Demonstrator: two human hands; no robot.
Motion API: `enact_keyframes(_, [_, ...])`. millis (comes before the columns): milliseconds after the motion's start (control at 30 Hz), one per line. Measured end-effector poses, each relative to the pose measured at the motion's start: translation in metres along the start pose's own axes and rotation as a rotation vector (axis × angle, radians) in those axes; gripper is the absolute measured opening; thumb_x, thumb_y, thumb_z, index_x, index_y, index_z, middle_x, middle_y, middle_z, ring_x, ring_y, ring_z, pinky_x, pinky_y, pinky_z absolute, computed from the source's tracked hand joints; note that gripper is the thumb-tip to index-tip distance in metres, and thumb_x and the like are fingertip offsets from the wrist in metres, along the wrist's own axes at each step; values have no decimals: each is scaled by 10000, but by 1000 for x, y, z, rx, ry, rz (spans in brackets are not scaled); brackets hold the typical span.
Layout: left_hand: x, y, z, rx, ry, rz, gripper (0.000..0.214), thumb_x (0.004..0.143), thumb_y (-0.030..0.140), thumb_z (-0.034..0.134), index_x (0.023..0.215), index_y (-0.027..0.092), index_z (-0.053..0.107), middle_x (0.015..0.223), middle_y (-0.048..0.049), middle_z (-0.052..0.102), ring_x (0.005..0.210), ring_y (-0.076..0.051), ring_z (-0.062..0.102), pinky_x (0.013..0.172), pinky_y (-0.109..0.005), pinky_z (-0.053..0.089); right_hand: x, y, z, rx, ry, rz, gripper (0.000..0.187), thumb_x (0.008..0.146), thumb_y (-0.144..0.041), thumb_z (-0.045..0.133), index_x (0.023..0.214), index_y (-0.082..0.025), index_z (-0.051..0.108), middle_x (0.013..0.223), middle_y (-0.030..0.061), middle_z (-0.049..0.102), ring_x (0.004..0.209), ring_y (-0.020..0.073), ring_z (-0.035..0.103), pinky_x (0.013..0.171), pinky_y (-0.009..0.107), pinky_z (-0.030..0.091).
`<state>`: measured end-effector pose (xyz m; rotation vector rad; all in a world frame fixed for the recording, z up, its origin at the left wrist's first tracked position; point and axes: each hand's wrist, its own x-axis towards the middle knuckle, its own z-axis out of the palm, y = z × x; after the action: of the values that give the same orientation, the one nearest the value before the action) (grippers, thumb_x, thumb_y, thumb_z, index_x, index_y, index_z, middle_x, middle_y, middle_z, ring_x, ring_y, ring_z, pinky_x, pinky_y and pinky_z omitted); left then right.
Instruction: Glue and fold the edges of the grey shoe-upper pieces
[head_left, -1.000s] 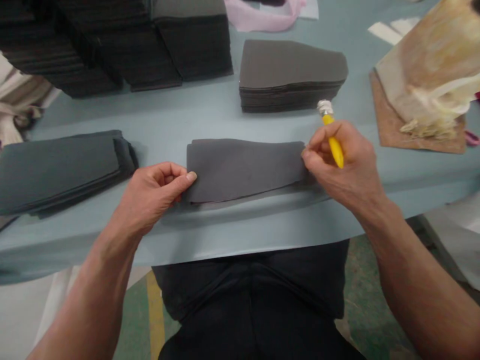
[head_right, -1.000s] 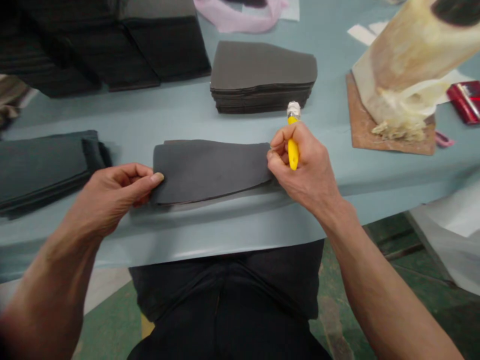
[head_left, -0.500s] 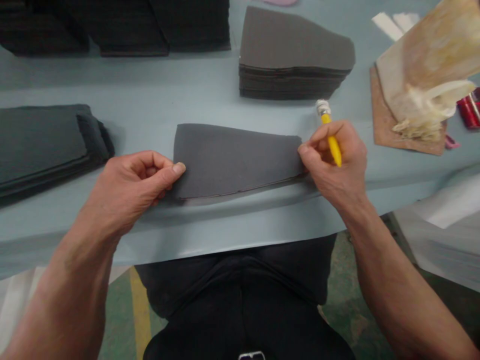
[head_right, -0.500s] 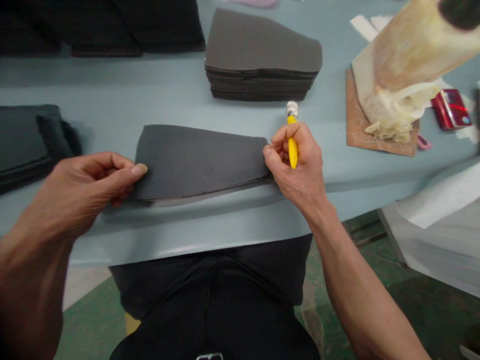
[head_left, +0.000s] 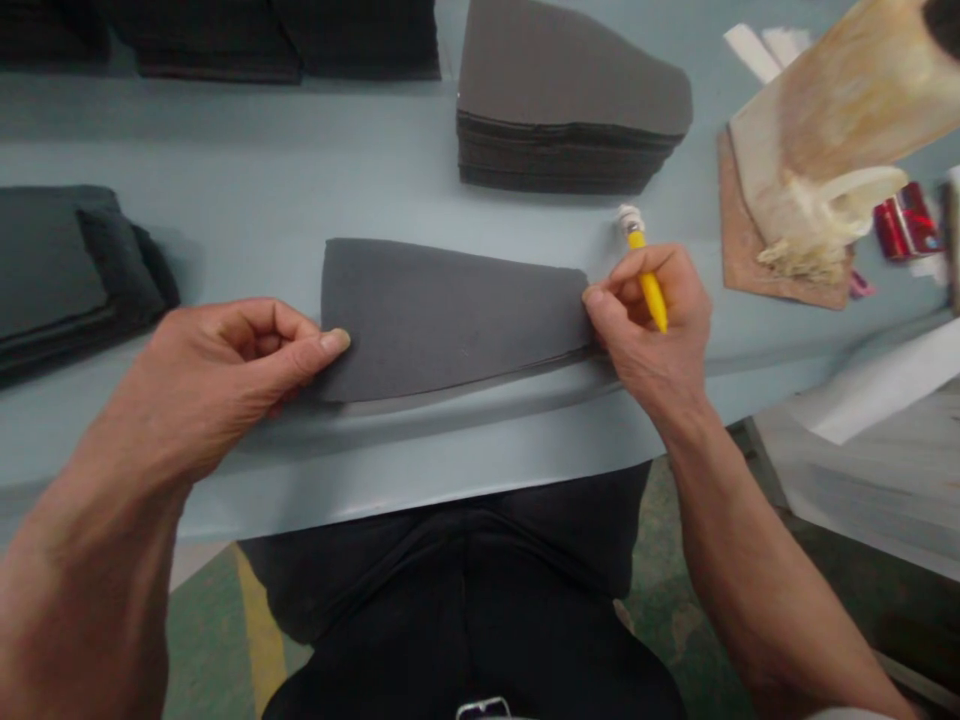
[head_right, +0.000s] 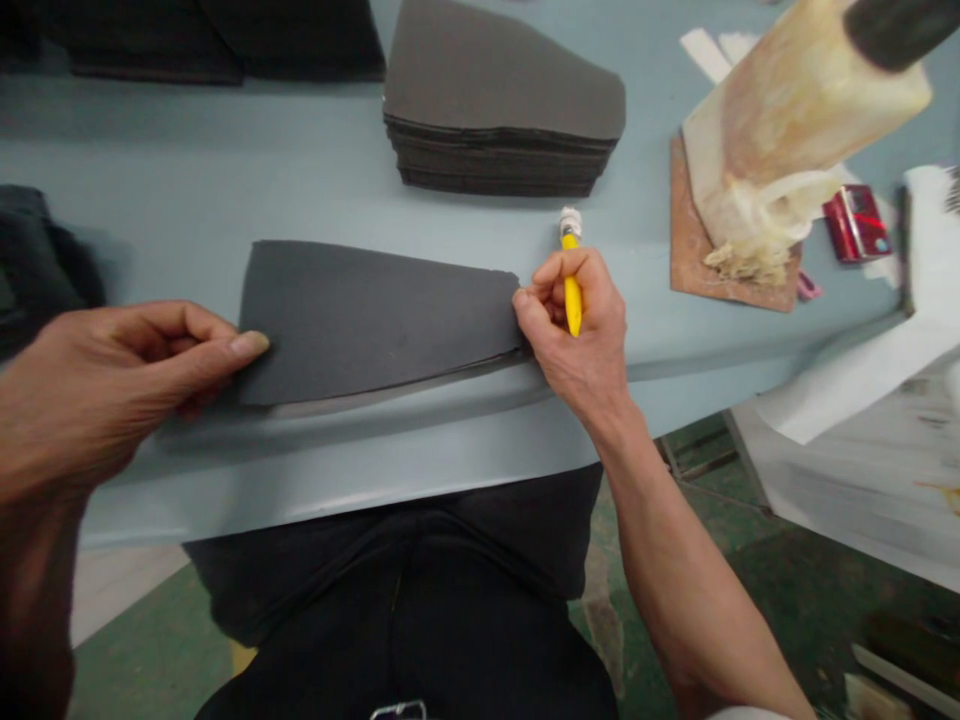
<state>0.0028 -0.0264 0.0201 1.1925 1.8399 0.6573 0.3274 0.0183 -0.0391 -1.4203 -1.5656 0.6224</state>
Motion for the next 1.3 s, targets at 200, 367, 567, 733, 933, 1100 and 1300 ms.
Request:
enact_keyframes(200, [4,-2,-3,-24,-46,40,345,775,452,863,651,183,686,478,30,536,435,-73,414,414,-156,247,1,1,-2,17,25,-38,208,824,-252,727,915,-308,549,728,-38,541,608,140,526,578,322,448])
enact_keyframes(367, [7,-8,-4,-6,-66,56,374,749,517,870,639,211,685,466,-1,537,427,-107,420,400,-206,249,2,3,-4,9,21,-43,245,830,-185,751,886,-322,556,747,-12,560,616,127,538,575,319,451])
enact_keyframes(567, [7,-3,-6,49,-102,38,403,741,577,843,670,217,676,484,10,548,445,-108,435,420,-214,264,2,11,-1,26,70,-81,223,777,-208,754,909,-280,589,719,-65,515,578,97,536,545,285,432])
enact_keyframes(733, [7,-1,-8,84,-116,5,418,726,597,826,699,211,668,495,29,552,460,-95,441,430,-206,281,3,17,0,22,79,-136,226,762,-181,734,925,-252,594,715,-83,525,581,83,542,534,235,418])
enact_keyframes(933, [8,-4,-8,118,-120,0,451,737,635,814,710,209,670,505,8,560,473,-107,447,443,-222,288,3,15,-2,50,49,-114,239,767,-181,730,941,-251,583,710,-90,498,542,82,524,490,243,426])
enact_keyframes(1100, [9,-2,-7,112,-121,1,419,722,612,814,689,220,669,492,13,555,468,-106,438,438,-217,279,4,15,-1,32,51,-128,244,761,-147,719,931,-252,580,712,-85,497,521,77,507,472,251,416])
enact_keyframes(1300, [9,-2,-9,111,-121,-5,416,715,614,819,691,225,671,509,14,555,473,-110,447,441,-216,296,3,14,0,18,52,-124,248,770,-128,725,920,-259,578,701,-73,519,523,80,506,478,257,419])
